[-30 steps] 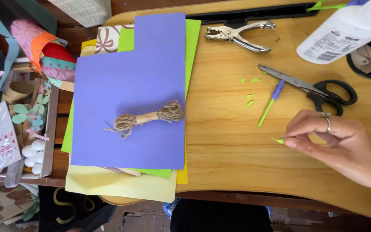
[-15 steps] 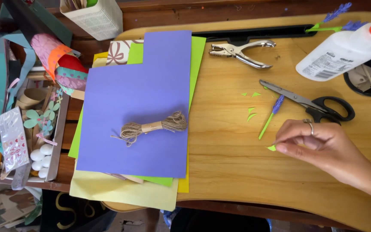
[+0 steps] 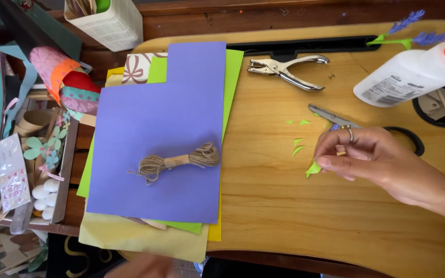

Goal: Gluing small green paper leaves onto a purple paper flower stem using liquid glue and a small wooden stick for precision.

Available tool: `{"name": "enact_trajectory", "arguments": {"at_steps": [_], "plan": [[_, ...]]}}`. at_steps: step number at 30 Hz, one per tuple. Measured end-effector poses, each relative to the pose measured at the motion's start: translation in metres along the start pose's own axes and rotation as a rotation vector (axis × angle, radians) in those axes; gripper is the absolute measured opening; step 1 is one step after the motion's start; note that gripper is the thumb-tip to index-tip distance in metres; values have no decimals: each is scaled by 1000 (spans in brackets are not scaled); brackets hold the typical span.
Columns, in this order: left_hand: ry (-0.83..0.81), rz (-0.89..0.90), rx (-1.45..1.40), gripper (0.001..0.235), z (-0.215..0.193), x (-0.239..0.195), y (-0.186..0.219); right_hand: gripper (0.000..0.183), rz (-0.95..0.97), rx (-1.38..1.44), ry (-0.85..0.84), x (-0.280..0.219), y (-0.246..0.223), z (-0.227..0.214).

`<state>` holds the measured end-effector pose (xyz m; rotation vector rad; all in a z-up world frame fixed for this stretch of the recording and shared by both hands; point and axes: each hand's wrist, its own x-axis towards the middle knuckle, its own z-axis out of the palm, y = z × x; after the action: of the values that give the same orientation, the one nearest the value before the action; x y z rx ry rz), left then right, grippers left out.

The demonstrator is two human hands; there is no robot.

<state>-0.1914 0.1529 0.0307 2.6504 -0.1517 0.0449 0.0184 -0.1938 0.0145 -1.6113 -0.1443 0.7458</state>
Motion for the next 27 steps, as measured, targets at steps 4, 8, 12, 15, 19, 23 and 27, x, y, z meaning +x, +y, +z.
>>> {"name": "enact_trajectory", "arguments": {"at_steps": [4,8,12,15,19,23,27], "plan": [[-313,280,-602,41,-1,108,47,11,61,89,0,2,-10,3],[-391,177,-825,34,19,168,81,13,62,109,-1,2,-20,5],[-456,-38,-959,27,32,199,95,17,89,90,30,6,-24,3],[-466,-33,-1020,17,35,209,93,19,72,86,21,9,-29,0],[-472,-24,-1017,17,39,214,89,19,92,61,22,14,-29,-3],[-468,-18,-1041,14,44,218,88,18,91,67,11,18,-27,-3],[-486,-64,-1074,11,49,219,87,20,64,49,-8,19,-26,-3]]}}
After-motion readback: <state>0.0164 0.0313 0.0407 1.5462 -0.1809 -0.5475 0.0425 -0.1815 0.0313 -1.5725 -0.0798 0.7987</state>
